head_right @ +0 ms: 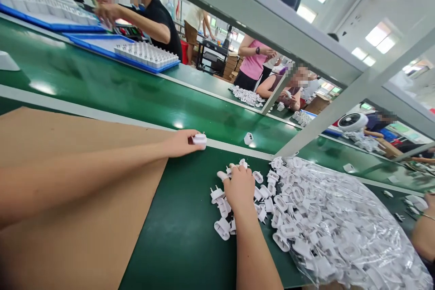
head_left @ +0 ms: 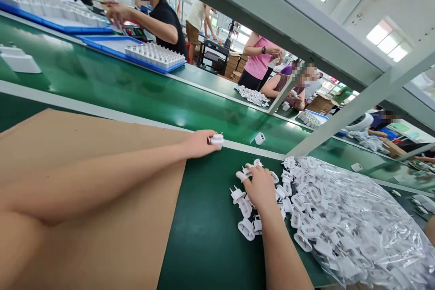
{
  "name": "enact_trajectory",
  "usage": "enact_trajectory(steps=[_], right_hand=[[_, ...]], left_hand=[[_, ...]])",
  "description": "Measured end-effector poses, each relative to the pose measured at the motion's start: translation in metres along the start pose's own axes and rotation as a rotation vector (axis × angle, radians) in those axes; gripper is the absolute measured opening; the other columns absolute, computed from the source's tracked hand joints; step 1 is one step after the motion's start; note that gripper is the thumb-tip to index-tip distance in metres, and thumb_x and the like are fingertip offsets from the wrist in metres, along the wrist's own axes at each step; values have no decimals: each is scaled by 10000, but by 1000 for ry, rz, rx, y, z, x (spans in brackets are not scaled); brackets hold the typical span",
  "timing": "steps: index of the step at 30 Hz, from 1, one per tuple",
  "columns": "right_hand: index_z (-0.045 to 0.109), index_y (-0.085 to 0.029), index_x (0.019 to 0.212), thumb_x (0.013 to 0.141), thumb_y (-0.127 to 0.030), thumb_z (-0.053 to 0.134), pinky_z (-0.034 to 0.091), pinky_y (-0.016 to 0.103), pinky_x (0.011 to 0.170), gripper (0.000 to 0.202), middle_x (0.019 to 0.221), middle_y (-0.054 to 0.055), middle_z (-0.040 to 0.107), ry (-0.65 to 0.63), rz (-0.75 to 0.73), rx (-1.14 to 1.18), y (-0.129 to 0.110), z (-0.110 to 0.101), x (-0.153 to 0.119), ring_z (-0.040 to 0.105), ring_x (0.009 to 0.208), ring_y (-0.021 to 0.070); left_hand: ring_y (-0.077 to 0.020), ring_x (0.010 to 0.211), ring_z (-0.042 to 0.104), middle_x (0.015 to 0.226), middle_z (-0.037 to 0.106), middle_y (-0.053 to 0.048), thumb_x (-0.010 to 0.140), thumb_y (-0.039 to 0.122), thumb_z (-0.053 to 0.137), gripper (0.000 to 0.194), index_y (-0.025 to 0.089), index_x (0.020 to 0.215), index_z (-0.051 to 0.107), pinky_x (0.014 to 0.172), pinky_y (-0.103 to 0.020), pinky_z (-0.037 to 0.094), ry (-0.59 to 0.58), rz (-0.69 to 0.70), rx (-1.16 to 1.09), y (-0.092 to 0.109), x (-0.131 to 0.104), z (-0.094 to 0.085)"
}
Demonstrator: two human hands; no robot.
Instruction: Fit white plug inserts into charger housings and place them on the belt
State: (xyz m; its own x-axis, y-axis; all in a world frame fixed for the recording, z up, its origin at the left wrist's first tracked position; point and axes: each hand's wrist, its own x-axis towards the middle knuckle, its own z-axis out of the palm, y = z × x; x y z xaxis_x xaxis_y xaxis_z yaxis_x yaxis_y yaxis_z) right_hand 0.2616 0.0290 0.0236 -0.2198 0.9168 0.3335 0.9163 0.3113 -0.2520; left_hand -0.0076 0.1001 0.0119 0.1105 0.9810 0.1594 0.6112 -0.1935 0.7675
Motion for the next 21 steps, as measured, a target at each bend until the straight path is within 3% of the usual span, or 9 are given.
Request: enact_trajectory(steps=[5, 8, 10, 12, 14, 15, 17, 19, 21], right_hand=[[728, -225, 942, 726, -150, 709, 487, 341, 721, 230, 969, 57, 696, -99, 129, 181, 3, 4, 2, 639, 753, 202], [695, -211, 1020, 709, -154, 663, 532, 377, 786, 317, 1051, 79, 711, -22, 237, 535, -2, 1, 7, 678, 856, 222], [661, -207, 1119, 704, -193, 685, 558, 373, 788, 416, 1141, 105, 714, 25, 349, 870, -7, -2, 10, 703, 937, 237], [650, -213, 1159, 686, -244, 749, 576, 362, 789, 484, 1193, 106, 714, 27, 459, 1177, -14, -7, 12, 720, 979, 244], [683, -215, 1111, 667, -281, 799, 584, 361, 821, 464, 1182, 92, 728, -25, 545, 1405, -20, -13, 12, 727, 1016, 249], [703, -213, 1076, 662, -292, 811, 584, 358, 841, 435, 1174, 86, 735, -60, 585, 1496, -22, -16, 11, 726, 1031, 248], [731, -212, 1018, 664, -305, 820, 583, 337, 850, 377, 1156, 81, 749, -123, 666, 1641, -24, -20, 11, 724, 1033, 233], [745, -209, 973, 673, -310, 827, 586, 314, 826, 327, 1118, 79, 764, -156, 736, 1729, -24, -23, 10, 725, 987, 210], [750, -203, 926, 668, -304, 849, 587, 295, 808, 294, 1070, 73, 772, -155, 779, 1764, -25, -25, 11, 723, 943, 192]], left_hand=[[-283, 986, 685, 1044, 749, -57, 780, 425, 670, 396, 239, 1129, 701, 790, -305, 511, 146, -156, 239, -23, 67, -12], [-355, 1113, 638, 1148, 716, -124, 713, 419, 729, 544, 188, 1200, 662, 900, -377, 512, 180, -228, 285, -26, 78, -13], [-440, 1311, 494, 1376, 584, -216, 696, 446, 749, 769, 118, 1361, 543, 1054, -488, 438, 312, -251, 327, -19, 77, -11], [-463, 1451, 309, 1558, 367, -256, 738, 453, 727, 919, 81, 1496, 365, 1172, -555, 301, 522, -162, 348, -5, 76, -5], [-422, 1491, 257, 1608, 285, -222, 804, 405, 677, 865, 104, 1527, 309, 1224, -545, 226, 635, 47, 341, 13, 81, 6], [-400, 1489, 271, 1605, 299, -202, 824, 369, 657, 805, 117, 1517, 335, 1236, -531, 214, 606, 168, 339, 21, 87, 13], [-372, 1489, 287, 1609, 326, -176, 836, 301, 635, 736, 129, 1505, 381, 1250, -509, 202, 398, 351, 355, 35, 104, 29], [-369, 1516, 244, 1662, 268, -159, 807, 247, 647, 800, 137, 1545, 356, 1252, -496, 209, 108, 404, 388, 45, 125, 46], [-360, 1529, 239, 1692, 231, -140, 776, 206, 660, 856, 160, 1570, 344, 1236, -459, 258, -174, 364, 411, 50, 146, 62]])
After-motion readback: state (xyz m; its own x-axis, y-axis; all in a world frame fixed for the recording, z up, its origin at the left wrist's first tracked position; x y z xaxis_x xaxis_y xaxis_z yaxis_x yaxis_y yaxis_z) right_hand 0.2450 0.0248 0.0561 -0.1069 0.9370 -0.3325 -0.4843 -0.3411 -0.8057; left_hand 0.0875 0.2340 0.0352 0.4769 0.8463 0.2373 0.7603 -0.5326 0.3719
